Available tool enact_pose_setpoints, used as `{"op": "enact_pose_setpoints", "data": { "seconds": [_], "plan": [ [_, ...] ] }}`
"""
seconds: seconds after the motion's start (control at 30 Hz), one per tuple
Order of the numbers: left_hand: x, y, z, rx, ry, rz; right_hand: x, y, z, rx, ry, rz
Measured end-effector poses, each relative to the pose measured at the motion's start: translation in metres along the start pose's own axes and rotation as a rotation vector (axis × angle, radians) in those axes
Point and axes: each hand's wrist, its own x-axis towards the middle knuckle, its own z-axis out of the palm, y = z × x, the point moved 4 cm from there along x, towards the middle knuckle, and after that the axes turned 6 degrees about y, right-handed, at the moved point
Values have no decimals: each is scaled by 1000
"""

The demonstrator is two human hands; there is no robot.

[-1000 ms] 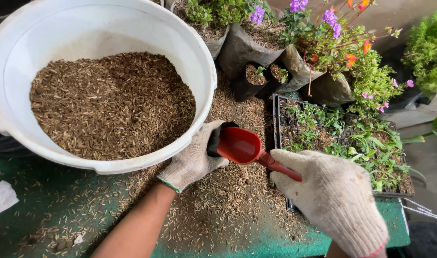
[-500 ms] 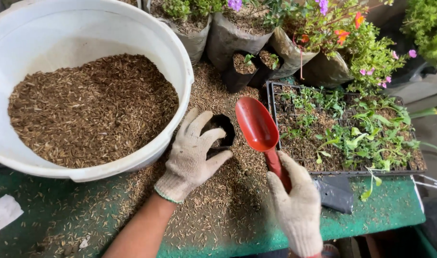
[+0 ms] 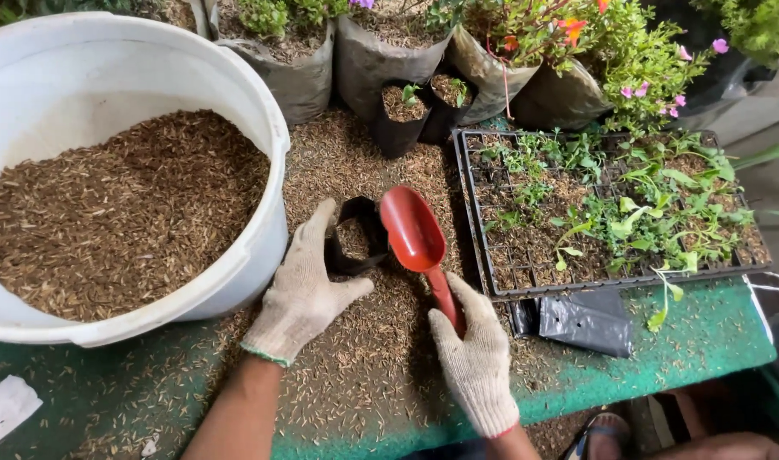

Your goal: Filling a small black nursery pot with soil from a large bucket using a red hand scoop.

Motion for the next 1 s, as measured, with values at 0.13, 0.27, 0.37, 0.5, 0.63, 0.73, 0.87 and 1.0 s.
{"op": "enact_pose_setpoints", "data": {
  "seconds": [0.13, 0.27, 0.37, 0.5, 0.63, 0.73, 0.87, 1.0],
  "plan": [
    [0, -7, 0, 119, -100, 41, 7, 4, 2, -69, -73, -25],
    [6, 11, -4, 38, -184, -17, 9, 3, 3, 8, -69, -123],
    [6, 23, -8, 7, -262, -165, 11, 6, 8, 3, -74, -144],
    [11, 8, 2, 146, -230, -161, 10, 7, 9, 28, -32, -226],
    [3, -1, 11, -1, -51, 85, 12, 0, 7, 88, -55, -197],
    [-2, 0, 23, -232, 1, 260, 13, -10, 3, 128, -23, -222],
    [-4, 8, 30, -833, -85, 147, 17, -24, -4, 132, -23, -234],
    [3, -17, 49, -647, 60, 132, 19, -24, -8, 118, 39, -179]
  ]
}}
